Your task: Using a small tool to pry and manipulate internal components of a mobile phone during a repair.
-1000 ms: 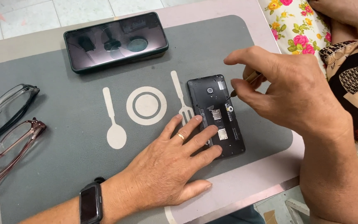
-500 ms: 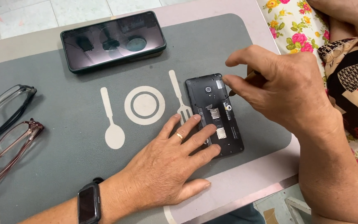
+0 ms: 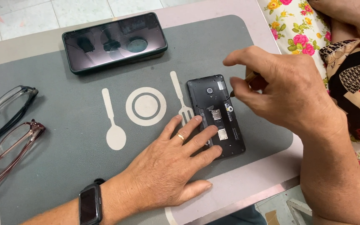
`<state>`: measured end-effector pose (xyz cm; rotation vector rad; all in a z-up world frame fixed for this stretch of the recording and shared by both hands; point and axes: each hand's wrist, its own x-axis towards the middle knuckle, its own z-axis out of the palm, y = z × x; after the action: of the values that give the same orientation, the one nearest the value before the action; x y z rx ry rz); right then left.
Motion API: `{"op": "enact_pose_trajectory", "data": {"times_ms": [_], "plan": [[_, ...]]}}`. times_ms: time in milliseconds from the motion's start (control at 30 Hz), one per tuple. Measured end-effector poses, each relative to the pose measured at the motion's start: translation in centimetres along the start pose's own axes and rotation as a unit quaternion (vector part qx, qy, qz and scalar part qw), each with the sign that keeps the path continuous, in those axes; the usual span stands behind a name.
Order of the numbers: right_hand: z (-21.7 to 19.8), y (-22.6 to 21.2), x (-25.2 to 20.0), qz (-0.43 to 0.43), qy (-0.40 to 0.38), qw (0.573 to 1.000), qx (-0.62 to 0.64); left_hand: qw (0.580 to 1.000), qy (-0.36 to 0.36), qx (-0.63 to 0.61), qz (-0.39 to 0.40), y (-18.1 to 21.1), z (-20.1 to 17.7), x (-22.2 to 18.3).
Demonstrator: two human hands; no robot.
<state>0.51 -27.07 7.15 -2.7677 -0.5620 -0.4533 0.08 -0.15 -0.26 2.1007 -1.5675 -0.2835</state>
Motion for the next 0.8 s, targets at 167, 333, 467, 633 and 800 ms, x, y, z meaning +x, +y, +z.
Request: {"op": "enact_pose_trajectory", "data": {"times_ms": [167, 333, 467, 633, 800], "plan": [[0.2, 0.3, -0.3, 0.001, 0.023, 1.0, 0.001, 1.0, -0.001, -0.006, 0.001, 0.0, -0.1, 0.0], [0.3, 0.7, -0.4, -0.004, 0.027, 0.999, -0.021, 1.0, 0.004, -0.001, 0.003, 0.1, 0.0, -0.1], [-0.6, -0.2, 0.3, 0.033, -0.023, 0.999, 0.01, 1.0, 0.0, 0.001, 0.001, 0.0, 0.0, 0.0], [-0.4, 0.2, 0.1, 0.033, -0.012, 0.999, 0.027, 1.0, -0.002, 0.005, 0.004, 0.2, -0.3, 0.0], [-0.3, 0.6, 0.2, 0.014, 0.0, 0.998, 0.059, 1.0, -0.006, 0.013, 0.002, 0.2, -0.1, 0.0]]}}
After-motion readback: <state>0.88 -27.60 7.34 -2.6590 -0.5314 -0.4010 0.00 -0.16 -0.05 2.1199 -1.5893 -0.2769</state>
